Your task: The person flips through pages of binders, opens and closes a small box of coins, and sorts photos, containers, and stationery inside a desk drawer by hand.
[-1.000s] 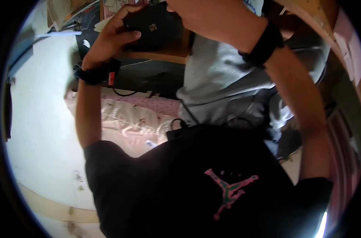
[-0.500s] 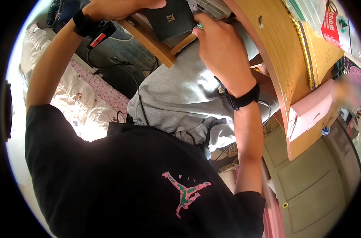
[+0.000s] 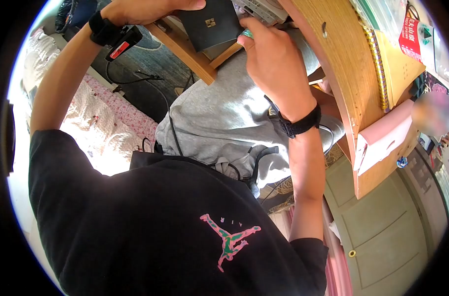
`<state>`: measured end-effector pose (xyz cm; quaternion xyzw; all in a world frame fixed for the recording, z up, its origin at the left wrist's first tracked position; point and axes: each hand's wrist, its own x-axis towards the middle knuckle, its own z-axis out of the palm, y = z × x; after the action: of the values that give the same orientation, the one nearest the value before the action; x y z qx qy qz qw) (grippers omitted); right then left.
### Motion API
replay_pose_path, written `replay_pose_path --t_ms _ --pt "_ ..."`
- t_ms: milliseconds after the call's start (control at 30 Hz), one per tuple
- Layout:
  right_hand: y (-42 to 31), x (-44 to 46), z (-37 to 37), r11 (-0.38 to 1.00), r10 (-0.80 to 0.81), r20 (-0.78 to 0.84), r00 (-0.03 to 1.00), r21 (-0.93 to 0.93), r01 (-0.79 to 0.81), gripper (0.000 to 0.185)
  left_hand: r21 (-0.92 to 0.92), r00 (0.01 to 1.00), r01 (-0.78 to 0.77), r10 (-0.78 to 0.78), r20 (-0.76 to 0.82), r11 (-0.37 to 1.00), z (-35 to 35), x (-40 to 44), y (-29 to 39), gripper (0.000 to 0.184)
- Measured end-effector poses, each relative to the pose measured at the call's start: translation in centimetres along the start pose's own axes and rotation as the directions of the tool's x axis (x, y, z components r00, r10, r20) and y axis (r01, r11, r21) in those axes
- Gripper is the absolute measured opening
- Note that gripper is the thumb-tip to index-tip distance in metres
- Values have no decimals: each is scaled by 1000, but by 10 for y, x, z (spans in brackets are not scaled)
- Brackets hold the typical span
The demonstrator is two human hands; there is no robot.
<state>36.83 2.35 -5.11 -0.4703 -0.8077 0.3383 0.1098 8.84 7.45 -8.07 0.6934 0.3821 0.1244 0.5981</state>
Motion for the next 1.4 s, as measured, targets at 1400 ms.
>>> replay_pose_path --t_ms 1400 --pt "9 0 8 999 36 -101 994 12 -35 32 -429 963 223 -265 -40 875 1 -158 34 50"
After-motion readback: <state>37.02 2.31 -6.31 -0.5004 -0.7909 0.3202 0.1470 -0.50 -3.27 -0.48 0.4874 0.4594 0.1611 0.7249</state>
